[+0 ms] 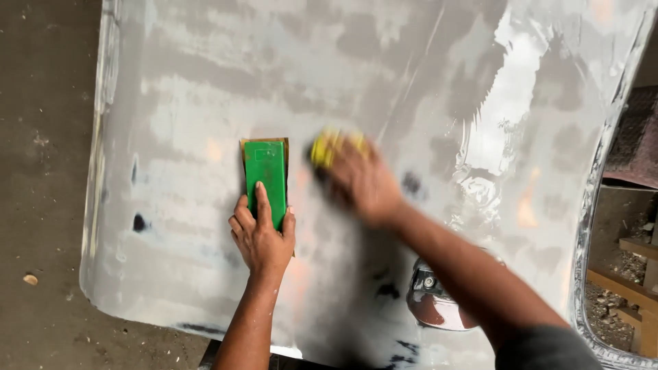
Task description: The person sands a large, flat, metallic car part using a green sanding block and a yellow cloth. They repeatedly wipe the surface with the cloth and sand it with the block, occasionally dipping the cloth into a green bucket of water to clean the area.
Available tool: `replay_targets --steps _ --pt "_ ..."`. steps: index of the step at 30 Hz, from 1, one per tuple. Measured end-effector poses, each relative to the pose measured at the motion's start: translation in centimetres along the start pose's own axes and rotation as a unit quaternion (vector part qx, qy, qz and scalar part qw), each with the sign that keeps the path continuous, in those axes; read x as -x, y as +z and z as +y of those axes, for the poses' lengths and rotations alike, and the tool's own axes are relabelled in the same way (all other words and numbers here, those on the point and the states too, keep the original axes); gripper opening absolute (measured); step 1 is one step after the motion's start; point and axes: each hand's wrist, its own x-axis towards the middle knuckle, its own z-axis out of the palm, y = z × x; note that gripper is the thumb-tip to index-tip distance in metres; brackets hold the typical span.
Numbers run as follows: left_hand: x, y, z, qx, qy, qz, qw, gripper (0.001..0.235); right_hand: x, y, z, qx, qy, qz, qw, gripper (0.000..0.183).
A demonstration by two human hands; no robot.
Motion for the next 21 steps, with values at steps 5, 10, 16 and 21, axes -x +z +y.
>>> replay_targets --steps 5,10,16,21 --pt "0.2 0.0 -0.4 0.012 0.004 -0.016 1.000 0.079 8.6 -2.1 1.2 -0.058 0.001 -0.125 0.990 0.054" --pt "0.3 -0.2 -0.9 0.015 0.022 0.000 1.000 0.081 11.0 -3.2 16.0 0.097 0.218 -0.009 0.971 0.057" --pt "0.3 -0.3 -1.1 0.028 0.009 -0.005 1.000 0.079 1.3 -2.5 13.4 0.043 0.363 0.170 0.915 0.055" --pt "1.2 -1.3 -3.0 -0.003 0.027 -0.026 0.999 0.078 -0.4 3.4 -1.9 0.043 0.175 0.061 0.982 0.063"
